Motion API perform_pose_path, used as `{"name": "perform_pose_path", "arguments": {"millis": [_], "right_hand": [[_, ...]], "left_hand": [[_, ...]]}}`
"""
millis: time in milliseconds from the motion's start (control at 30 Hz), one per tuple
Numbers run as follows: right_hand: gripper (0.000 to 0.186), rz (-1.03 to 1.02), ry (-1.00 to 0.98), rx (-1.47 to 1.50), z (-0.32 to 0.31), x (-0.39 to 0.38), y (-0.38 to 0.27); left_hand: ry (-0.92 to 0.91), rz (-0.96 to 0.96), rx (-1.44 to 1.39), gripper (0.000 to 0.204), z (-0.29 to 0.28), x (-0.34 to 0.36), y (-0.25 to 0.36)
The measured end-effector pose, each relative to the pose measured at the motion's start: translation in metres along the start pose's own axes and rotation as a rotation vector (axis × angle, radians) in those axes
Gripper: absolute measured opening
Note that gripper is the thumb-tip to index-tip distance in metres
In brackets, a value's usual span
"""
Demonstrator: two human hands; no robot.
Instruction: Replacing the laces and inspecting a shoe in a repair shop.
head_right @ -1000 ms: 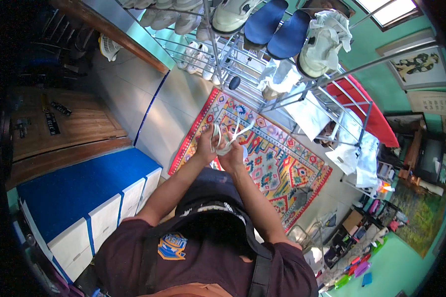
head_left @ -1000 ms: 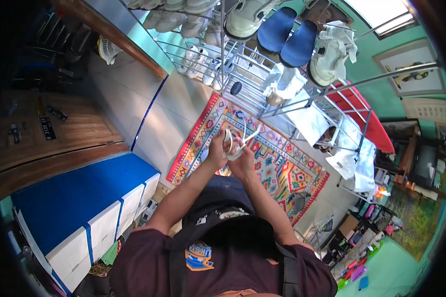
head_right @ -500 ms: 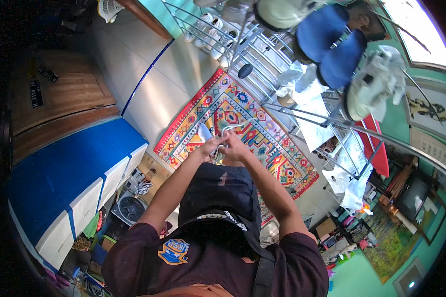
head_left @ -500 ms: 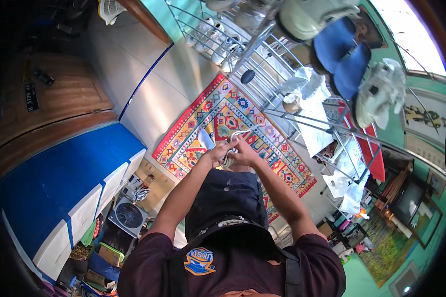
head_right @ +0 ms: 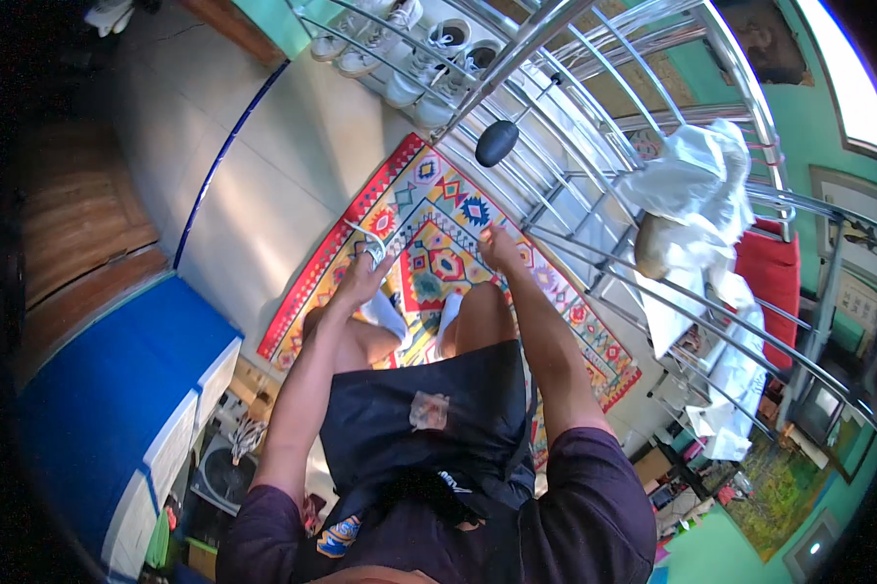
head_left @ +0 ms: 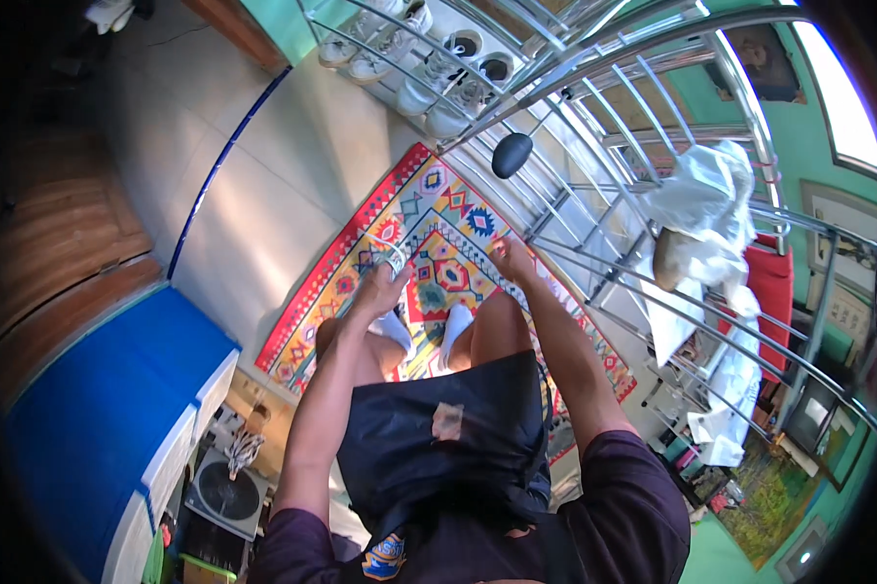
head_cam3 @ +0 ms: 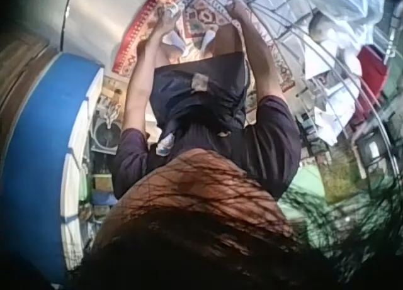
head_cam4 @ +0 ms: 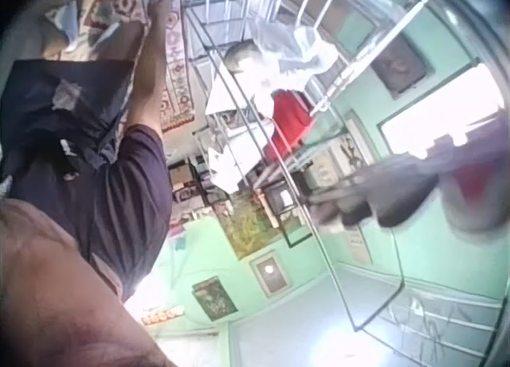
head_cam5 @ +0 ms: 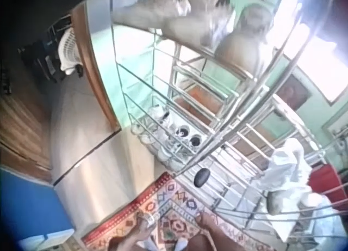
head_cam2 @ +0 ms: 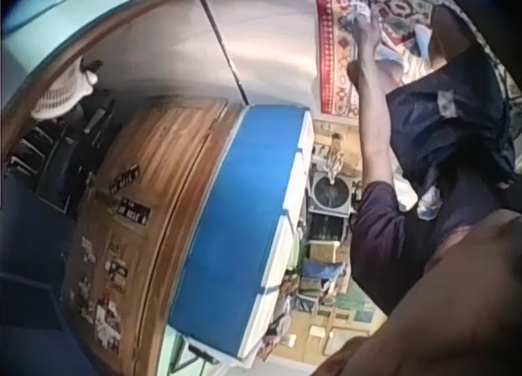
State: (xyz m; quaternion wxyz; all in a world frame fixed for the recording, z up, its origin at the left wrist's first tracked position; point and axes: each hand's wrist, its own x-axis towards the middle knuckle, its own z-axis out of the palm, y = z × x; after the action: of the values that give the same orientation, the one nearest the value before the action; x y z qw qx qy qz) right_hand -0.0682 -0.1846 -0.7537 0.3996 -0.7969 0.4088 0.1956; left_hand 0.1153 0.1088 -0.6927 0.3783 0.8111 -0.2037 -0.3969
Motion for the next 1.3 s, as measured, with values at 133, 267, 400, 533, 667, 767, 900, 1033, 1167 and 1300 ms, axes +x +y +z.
{"name": "perform_pose_path", "arguments": {"millis": [133,267,400,533,667,767,900,1033,1167,1300], "right_hand": [[0.044,0.076,0.312,-0.224,-0.003,0.143,0.08],[0.048,0.143,0.632,-0.093,-0.007,0.244,0.129],[0.052,0.108,1.078,-0.324,-0.091,0.322,0.216],[0.042,0.355,0.998,0.0,-0.073,0.362,0.169],[0.036,0.364,1.048,0.008,-0.097,0.365,0.192],[0.032,0.359,1.13,0.029,-0.101,0.373,0.198],[0.02,0.184,1.271,0.011,-0.083,0.352,0.185],[0.013,-0.023,1.3,-0.002,-0.046,0.291,0.162],[0.01,-0.121,1.082,0.096,0.001,0.181,0.106],[0.012,-0.224,0.814,0.082,0.014,0.037,0.048]], "left_hand": [[-0.309,0.103,0.201,0.046,-0.015,0.049,0.045],[-0.417,0.228,0.402,0.036,-0.046,0.036,0.038],[-0.382,0.023,0.597,0.031,-0.053,0.011,0.087],[-0.539,0.032,0.493,0.033,-0.08,-0.019,0.036],[-0.429,0.065,0.556,0.032,-0.074,-0.029,0.016],[-0.376,0.05,0.576,0.034,-0.072,-0.034,0.004],[-0.526,0.026,0.611,0.038,-0.078,-0.022,0.033],[-0.524,-0.051,0.58,0.032,-0.071,-0.002,0.066],[-0.442,0.105,0.358,0.039,-0.067,0.013,0.028],[-0.227,0.16,0.304,0.046,-0.05,0.006,0.036]]}}
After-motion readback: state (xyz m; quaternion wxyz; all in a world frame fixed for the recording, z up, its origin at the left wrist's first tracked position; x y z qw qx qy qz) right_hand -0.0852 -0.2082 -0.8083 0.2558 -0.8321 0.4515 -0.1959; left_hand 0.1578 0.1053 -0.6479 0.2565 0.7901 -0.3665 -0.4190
